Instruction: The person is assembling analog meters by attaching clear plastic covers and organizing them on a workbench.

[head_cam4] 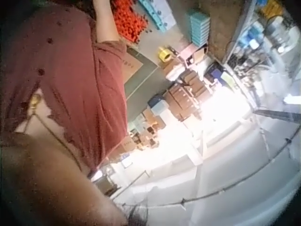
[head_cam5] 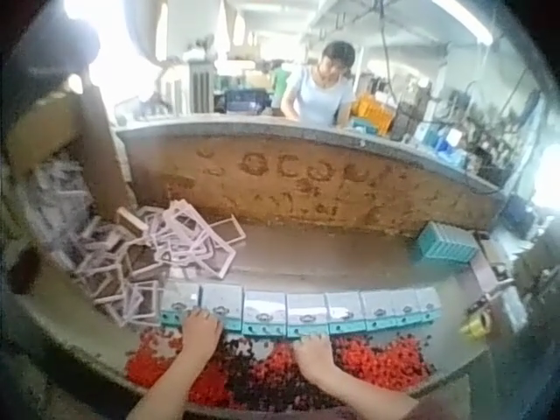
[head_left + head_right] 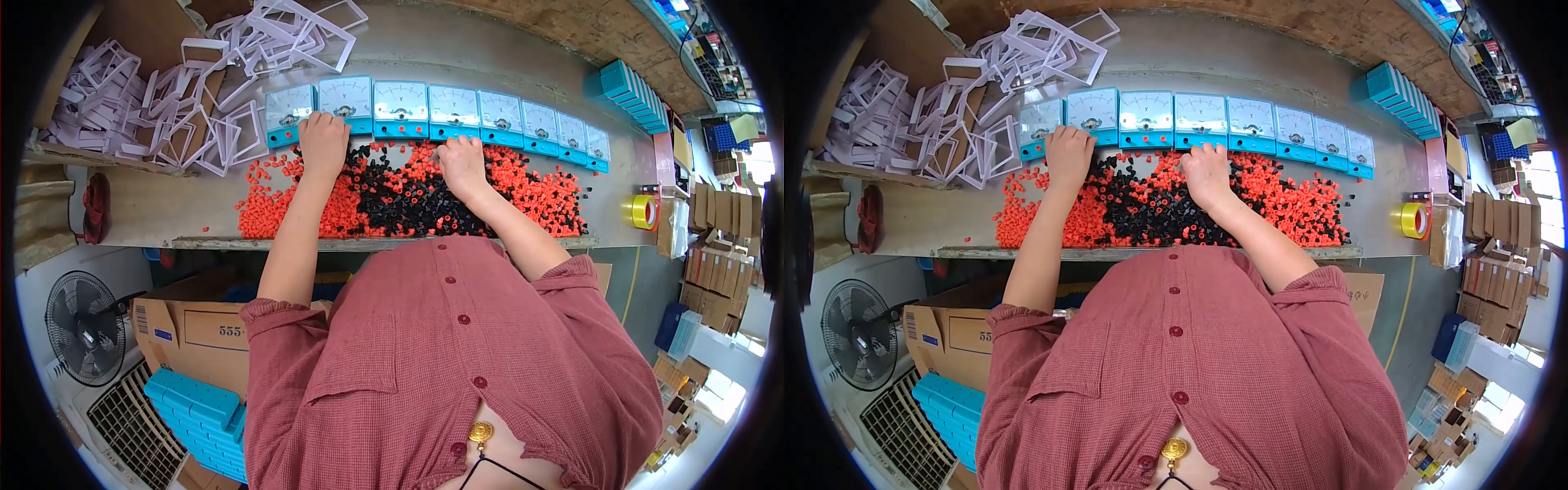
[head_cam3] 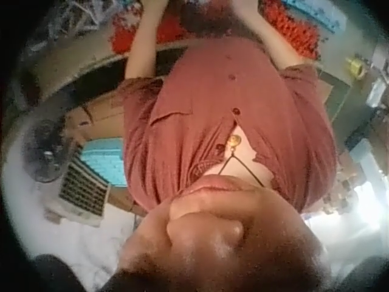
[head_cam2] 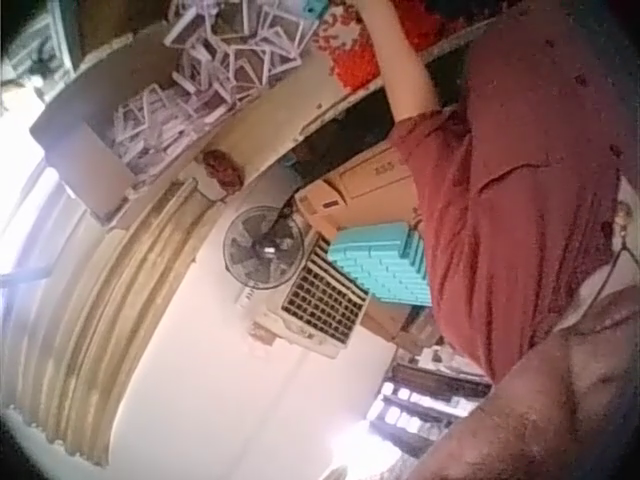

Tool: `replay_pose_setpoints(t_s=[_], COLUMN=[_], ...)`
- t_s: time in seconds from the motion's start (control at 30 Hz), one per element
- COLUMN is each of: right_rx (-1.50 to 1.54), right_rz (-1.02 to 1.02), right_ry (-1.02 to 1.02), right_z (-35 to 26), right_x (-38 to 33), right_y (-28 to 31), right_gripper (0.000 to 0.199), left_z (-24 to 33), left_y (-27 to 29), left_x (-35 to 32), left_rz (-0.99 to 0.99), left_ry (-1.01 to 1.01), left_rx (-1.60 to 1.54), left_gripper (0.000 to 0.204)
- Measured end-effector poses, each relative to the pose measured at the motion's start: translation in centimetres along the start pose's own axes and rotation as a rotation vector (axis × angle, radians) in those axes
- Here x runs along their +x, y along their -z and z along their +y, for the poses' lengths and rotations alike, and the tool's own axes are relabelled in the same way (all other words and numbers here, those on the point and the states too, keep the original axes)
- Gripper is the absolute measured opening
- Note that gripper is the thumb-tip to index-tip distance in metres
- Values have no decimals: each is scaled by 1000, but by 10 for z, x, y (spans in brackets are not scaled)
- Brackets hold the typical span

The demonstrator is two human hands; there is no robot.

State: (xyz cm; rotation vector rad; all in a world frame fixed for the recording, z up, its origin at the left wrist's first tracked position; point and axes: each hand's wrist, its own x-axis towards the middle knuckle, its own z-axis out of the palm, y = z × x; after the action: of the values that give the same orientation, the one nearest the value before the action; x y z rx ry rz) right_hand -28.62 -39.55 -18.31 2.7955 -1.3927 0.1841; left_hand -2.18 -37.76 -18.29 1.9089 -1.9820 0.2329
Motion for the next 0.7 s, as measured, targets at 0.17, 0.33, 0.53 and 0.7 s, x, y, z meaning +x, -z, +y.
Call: replay_pose_setpoints(t_s=[0.17,0.33,0.53,0.7], right_rx=[64,233,239,263], right_rz=[130,175,223,222], right_ry=[-52,-155,-211,-237], right_z=[1,2,22,35], right_x=[-9,-15,-10,7], right_y=[-5,-2,14,18], right_gripper=[5,4,7,8], left_z=[8,10,35,39], left_y=[-1,-5,-5,-20], left_x=[-3,0,-10,-24], left_rz=[37,91,-20,31], left_ry=[-31,4,5,-74], left_rx=[-21,-103,-236,-136], left_gripper=[10,10,7,8])
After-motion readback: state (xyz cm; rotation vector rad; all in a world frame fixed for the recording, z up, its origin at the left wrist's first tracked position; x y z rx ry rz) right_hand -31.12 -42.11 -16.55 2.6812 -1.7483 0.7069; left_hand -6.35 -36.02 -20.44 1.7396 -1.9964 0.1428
